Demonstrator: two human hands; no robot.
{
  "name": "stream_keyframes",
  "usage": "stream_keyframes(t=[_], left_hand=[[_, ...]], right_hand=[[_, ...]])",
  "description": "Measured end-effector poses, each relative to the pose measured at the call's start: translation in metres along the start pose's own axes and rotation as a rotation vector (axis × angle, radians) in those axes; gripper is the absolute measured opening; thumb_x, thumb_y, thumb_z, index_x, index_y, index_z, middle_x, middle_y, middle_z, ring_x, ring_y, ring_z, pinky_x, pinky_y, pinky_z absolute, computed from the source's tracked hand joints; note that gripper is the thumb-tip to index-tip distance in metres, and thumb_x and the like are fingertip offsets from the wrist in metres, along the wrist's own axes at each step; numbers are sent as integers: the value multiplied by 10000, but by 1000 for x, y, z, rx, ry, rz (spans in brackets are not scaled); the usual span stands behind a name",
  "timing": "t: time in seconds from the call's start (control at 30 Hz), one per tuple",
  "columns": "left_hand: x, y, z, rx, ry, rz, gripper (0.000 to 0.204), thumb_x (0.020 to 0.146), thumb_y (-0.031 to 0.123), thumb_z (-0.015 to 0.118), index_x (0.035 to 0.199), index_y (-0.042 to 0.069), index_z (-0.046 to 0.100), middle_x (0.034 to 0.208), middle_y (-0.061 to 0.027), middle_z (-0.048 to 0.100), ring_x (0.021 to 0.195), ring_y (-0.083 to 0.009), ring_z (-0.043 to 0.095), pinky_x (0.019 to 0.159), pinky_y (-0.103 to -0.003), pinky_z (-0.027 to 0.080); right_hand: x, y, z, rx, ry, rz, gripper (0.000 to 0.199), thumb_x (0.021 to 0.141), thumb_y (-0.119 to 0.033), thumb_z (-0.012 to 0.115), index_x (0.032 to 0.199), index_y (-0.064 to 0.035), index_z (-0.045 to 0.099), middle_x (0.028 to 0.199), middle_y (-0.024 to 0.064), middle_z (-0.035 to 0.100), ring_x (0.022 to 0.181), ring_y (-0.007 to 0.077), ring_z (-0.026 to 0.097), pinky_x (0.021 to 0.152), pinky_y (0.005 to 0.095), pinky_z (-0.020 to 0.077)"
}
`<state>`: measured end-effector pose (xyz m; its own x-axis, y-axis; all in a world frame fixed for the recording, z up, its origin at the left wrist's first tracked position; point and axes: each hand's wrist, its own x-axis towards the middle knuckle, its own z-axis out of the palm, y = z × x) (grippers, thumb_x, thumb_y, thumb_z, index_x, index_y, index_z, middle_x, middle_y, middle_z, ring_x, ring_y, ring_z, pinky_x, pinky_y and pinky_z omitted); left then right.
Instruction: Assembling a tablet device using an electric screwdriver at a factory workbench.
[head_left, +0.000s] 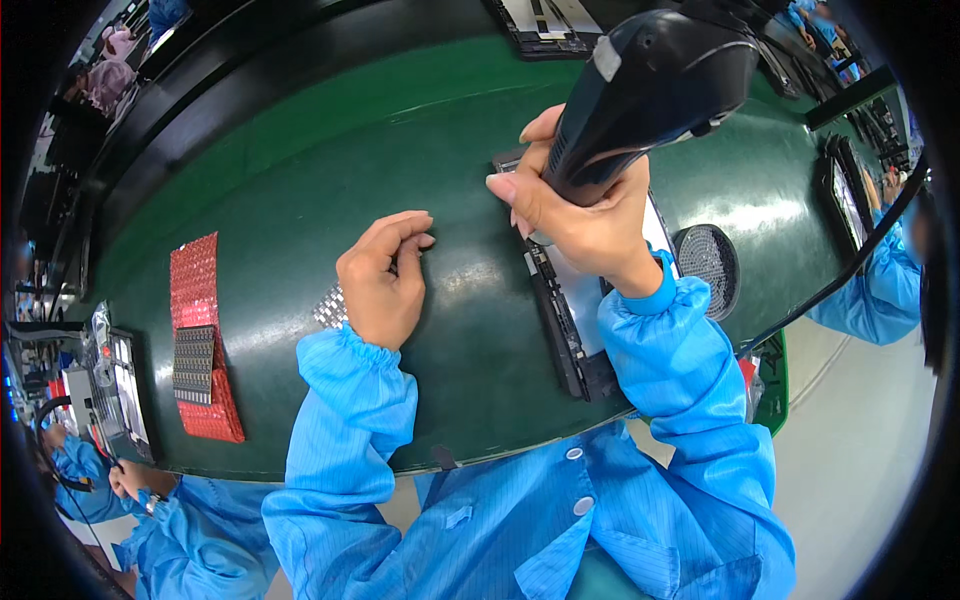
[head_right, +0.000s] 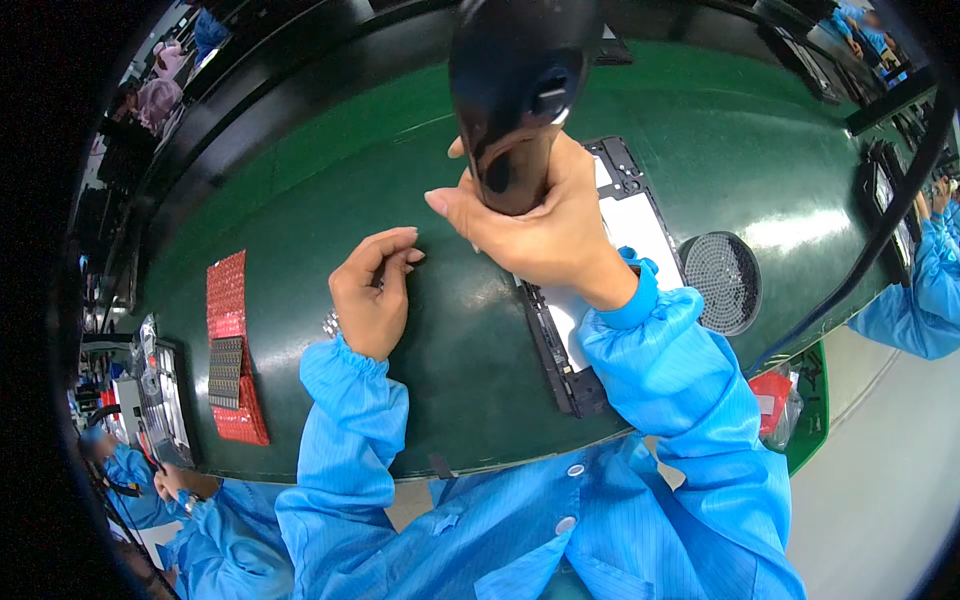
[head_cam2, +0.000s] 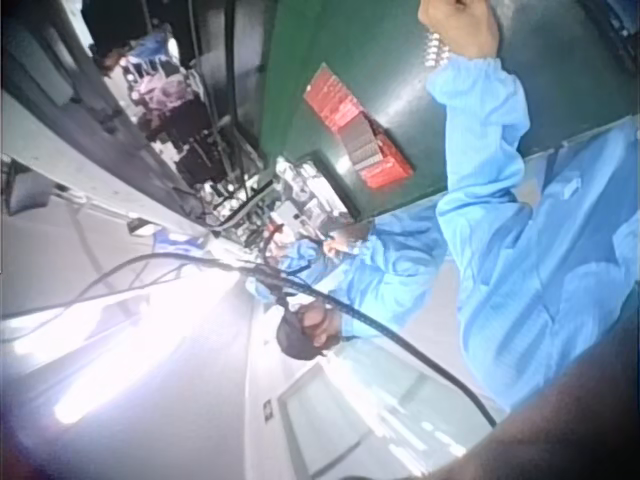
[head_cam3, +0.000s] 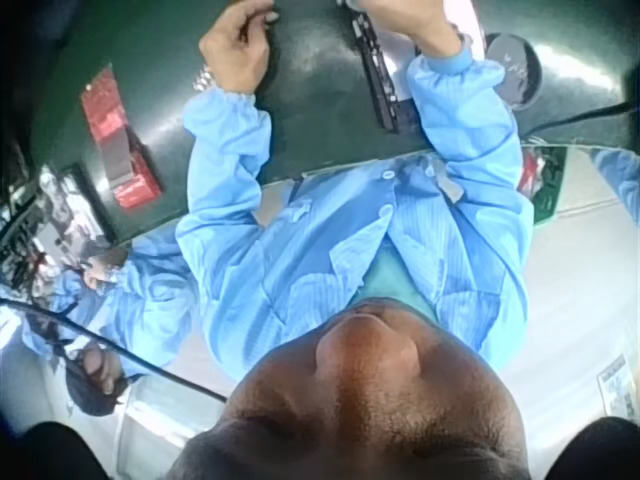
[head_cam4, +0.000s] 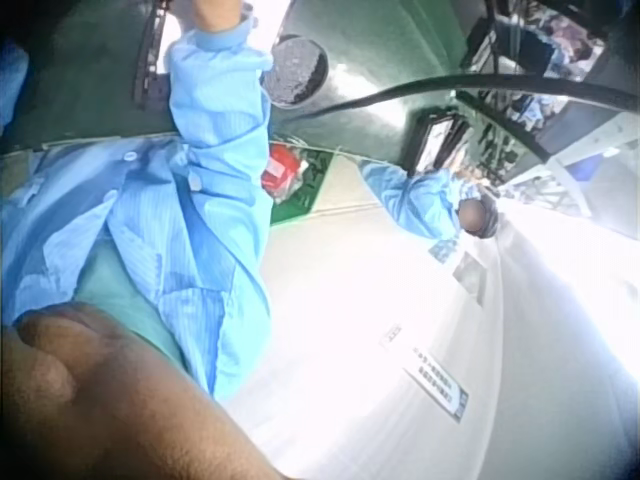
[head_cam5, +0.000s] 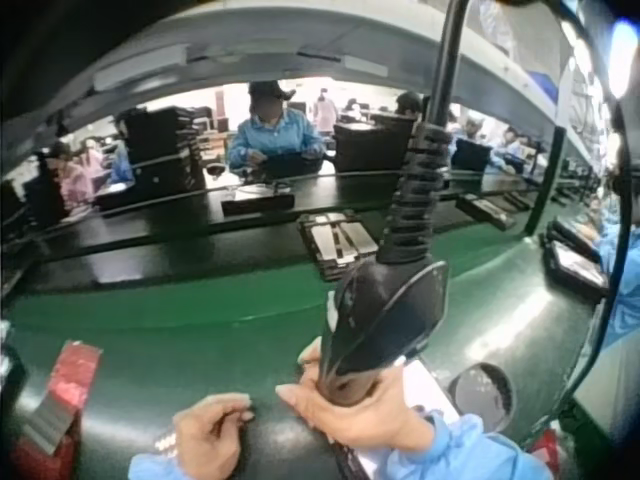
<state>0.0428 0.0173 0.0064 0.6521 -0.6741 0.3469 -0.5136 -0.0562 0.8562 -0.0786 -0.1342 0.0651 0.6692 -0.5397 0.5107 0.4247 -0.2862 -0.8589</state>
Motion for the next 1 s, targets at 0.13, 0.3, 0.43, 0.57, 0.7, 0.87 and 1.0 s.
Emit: stream_keyframes(t=[0.13,0.3,0.43,0.57,0.7,0.87,1.0], left_hand=[[-5,15,4,47,-78,76,203,782,-111,531,929,-34,649,932,-157,669,782,-241,676,697,-302,540],[-24,33,19,123,-175,264,240,731,-85,574,945,-6,651,977,-159,646,821,-304,652,713,-340,539],[-41,44,28,63,-307,420,267,679,-46,621,945,-33,631,996,-155,629,861,-307,628,758,-359,522],[-60,58,44,-6,-428,670,254,694,27,633,935,-48,617,992,-150,621,903,-305,611,806,-383,504],[-78,68,69,-48,-534,845,304,706,123,657,950,-54,620,1008,-156,620,976,-302,595,871,-417,481],[-88,67,85,6,-545,840,385,672,154,682,976,-75,624,1048,-169,624,1051,-298,580,938,-429,456],[-84,68,76,277,-493,916,373,699,146,661,996,-76,625,1082,-187,618,1079,-305,576,943,-425,457]], right_hand=[[0,2,0,-52,-26,-54,325,768,84,680,1027,37,490,615,58,587,500,93,549,458,225,440],[0,-2,0,-30,-38,-37,339,763,82,683,1041,42,492,626,55,587,512,90,553,459,222,438],[-2,1,-5,-65,-33,-32,346,758,79,690,1044,47,500,636,53,588,519,84,554,459,217,437],[-2,3,-5,-50,-73,-21,330,756,76,695,1027,47,508,637,51,588,517,81,551,459,214,435],[-1,3,-3,-86,-93,-22,315,755,86,689,1014,47,514,639,53,590,514,79,547,458,215,432],[3,-2,-2,-5,-42,-32,326,759,83,682,1039,59,515,642,52,585,513,82,552,458,218,436],[10,-25,-28,249,51,-72,419,842,-175,670,1157,53,513,701,68,600,584,121,593,515,242,468]])
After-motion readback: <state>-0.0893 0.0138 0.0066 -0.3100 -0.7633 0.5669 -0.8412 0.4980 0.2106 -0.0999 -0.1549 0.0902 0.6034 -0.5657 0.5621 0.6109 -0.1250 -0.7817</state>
